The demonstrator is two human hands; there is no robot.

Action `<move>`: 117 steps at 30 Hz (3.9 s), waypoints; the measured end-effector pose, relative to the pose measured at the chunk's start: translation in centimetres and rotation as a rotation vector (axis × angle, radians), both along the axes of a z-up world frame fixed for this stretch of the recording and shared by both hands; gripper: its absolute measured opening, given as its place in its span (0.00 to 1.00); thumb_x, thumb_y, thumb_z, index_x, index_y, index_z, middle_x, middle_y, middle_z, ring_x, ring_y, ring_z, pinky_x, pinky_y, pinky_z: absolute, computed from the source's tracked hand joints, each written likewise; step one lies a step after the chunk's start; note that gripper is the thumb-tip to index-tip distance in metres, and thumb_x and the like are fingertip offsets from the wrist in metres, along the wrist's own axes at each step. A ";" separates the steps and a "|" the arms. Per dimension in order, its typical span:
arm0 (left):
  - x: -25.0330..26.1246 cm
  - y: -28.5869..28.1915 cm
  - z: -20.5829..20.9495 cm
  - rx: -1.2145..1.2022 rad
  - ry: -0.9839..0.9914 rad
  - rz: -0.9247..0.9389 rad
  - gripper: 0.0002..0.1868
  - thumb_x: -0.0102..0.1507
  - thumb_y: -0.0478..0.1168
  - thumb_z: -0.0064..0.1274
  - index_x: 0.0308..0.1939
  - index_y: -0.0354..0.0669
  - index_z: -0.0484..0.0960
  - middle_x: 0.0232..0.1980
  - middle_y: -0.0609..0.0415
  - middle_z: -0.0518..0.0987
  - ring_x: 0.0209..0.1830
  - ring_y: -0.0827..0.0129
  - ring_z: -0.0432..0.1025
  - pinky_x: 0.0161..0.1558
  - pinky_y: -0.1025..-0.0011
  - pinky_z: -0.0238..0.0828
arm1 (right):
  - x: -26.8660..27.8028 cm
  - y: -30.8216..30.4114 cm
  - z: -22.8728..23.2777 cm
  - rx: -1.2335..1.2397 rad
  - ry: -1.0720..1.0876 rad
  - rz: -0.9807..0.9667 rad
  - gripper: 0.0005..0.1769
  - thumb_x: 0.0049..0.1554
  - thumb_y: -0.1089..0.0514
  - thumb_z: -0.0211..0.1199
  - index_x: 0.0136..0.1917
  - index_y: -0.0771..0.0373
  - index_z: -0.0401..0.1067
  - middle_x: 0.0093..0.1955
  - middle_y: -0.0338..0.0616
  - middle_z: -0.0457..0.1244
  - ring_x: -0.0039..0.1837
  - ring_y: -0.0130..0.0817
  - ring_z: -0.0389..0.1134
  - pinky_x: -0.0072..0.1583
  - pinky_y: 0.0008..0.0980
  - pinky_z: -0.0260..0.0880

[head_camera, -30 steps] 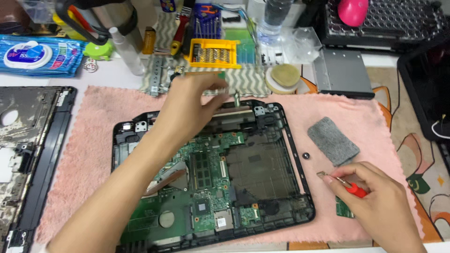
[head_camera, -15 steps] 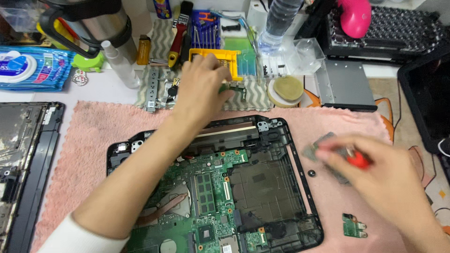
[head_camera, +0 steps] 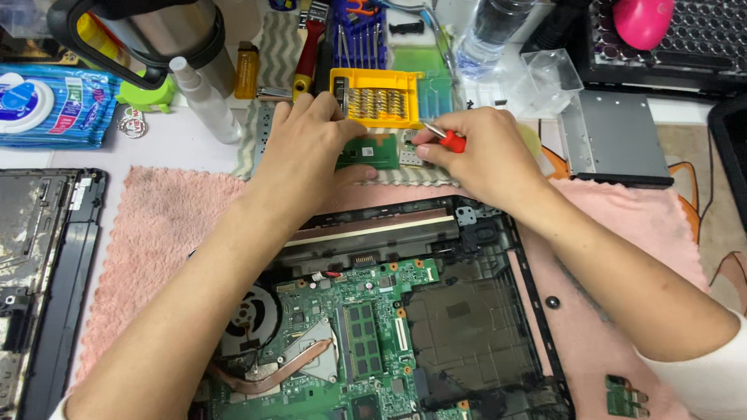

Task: The person disassembles a laptop by removing screws and detaching internal components. They use a screwdriver to loosen screws and remove a small circuit board and a ribbon cable. The person then places the removed parts on the table.

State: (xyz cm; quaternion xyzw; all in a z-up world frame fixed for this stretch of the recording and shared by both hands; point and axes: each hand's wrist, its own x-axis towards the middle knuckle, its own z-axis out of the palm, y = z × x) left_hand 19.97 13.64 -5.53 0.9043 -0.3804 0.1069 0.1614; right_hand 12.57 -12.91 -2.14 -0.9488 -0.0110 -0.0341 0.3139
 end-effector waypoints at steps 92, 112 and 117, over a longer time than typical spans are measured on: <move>-5.2 7.8 1.2 -0.026 -0.027 -0.011 0.22 0.76 0.64 0.57 0.53 0.55 0.95 0.44 0.49 0.74 0.48 0.48 0.70 0.52 0.48 0.66 | 3.6 0.6 -2.2 -0.457 -0.265 0.214 0.07 0.71 0.55 0.73 0.58 0.55 0.89 0.48 0.41 0.80 0.47 0.47 0.82 0.46 0.59 0.84; -5.2 7.9 1.1 0.009 -0.024 0.001 0.23 0.76 0.64 0.55 0.60 0.57 0.94 0.44 0.51 0.73 0.46 0.49 0.69 0.50 0.48 0.66 | 5.1 1.7 -3.2 -0.498 -0.390 0.274 0.08 0.71 0.57 0.74 0.48 0.57 0.86 0.38 0.41 0.76 0.39 0.47 0.78 0.41 0.58 0.81; -5.3 7.9 1.2 0.014 -0.014 0.006 0.23 0.77 0.64 0.55 0.59 0.56 0.94 0.43 0.52 0.72 0.45 0.50 0.68 0.48 0.50 0.65 | 5.2 1.9 -3.2 -0.462 -0.391 0.278 0.07 0.70 0.59 0.74 0.48 0.59 0.87 0.37 0.41 0.75 0.39 0.45 0.78 0.42 0.57 0.82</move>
